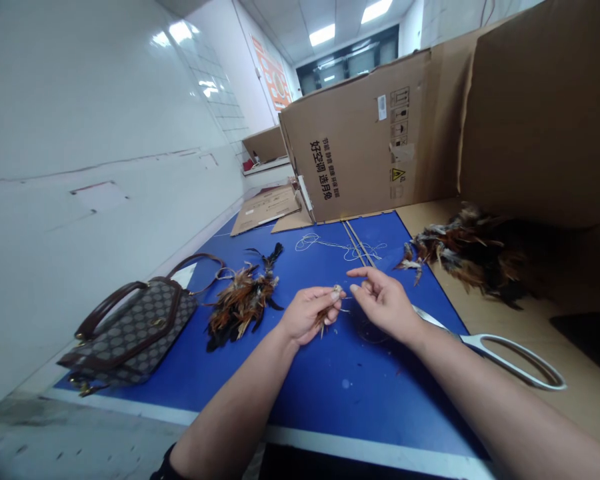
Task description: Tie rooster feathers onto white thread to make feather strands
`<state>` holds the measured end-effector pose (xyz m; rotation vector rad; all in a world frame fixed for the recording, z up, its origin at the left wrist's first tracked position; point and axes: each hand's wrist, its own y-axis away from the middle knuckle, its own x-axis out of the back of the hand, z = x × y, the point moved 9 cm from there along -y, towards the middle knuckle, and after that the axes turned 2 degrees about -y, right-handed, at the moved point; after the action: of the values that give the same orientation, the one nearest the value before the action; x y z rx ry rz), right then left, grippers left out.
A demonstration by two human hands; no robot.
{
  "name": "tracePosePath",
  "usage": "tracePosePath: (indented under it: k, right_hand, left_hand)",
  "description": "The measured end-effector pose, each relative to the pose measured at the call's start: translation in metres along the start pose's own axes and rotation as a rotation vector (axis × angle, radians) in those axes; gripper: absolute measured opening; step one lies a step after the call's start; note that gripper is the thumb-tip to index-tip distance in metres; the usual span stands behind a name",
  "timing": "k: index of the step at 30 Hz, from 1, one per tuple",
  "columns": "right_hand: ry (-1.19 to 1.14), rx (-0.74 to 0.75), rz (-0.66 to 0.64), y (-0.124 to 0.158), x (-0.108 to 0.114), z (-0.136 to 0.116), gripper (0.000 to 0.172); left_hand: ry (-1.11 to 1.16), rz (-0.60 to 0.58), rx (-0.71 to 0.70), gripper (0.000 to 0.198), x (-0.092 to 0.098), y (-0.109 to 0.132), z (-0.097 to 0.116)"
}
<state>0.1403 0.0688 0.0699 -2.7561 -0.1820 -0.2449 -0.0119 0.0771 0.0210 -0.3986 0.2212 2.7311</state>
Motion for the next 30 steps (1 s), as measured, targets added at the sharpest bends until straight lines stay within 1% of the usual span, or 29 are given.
tracePosePath:
  k: [4, 7, 14, 17, 20, 23, 26, 28, 29, 30]
  right_hand:
    - [-0.058, 0.008, 0.069, 0.000, 0.007, -0.001, 0.044]
    - [-0.056, 0.025, 0.122, 0.000, 0.014, -0.003, 0.042]
    - [0.032, 0.088, 0.142, -0.001, 0.023, -0.011, 0.039]
    - [0.049, 0.090, 0.094, -0.001, 0.019, -0.015, 0.039]
    - [0.043, 0.068, -0.024, 0.003, 0.007, -0.014, 0.038]
    - [0.023, 0.036, -0.171, 0.009, -0.011, -0.010, 0.036]
    - [-0.006, -0.011, -0.266, 0.011, -0.023, -0.003, 0.035]
    - [-0.021, -0.032, -0.259, 0.007, -0.023, 0.002, 0.036]
    - [-0.024, -0.033, -0.228, 0.004, -0.019, 0.004, 0.037]
    - [-0.024, -0.029, -0.188, 0.001, -0.015, 0.006, 0.038]
  left_hand:
    - [-0.023, -0.035, 0.024, 0.045, -0.003, 0.002, -0.002]
    - [-0.049, -0.053, 0.043, 0.045, -0.004, 0.003, -0.005]
    - [-0.154, -0.086, 0.066, 0.044, -0.002, 0.001, -0.011]
    - [-0.225, -0.091, 0.098, 0.044, 0.000, 0.000, -0.017]
    - [-0.383, -0.117, 0.113, 0.043, -0.001, 0.000, -0.023]
    - [-0.573, -0.187, 0.093, 0.042, -0.009, 0.003, -0.028]
    - [-0.682, -0.331, 0.089, 0.042, -0.027, 0.011, -0.035]
    - [-0.659, -0.444, 0.071, 0.040, -0.041, 0.020, -0.035]
    - [-0.620, -0.484, 0.054, 0.040, -0.047, 0.024, -0.032]
    - [-0.572, -0.499, 0.031, 0.041, -0.051, 0.026, -0.028]
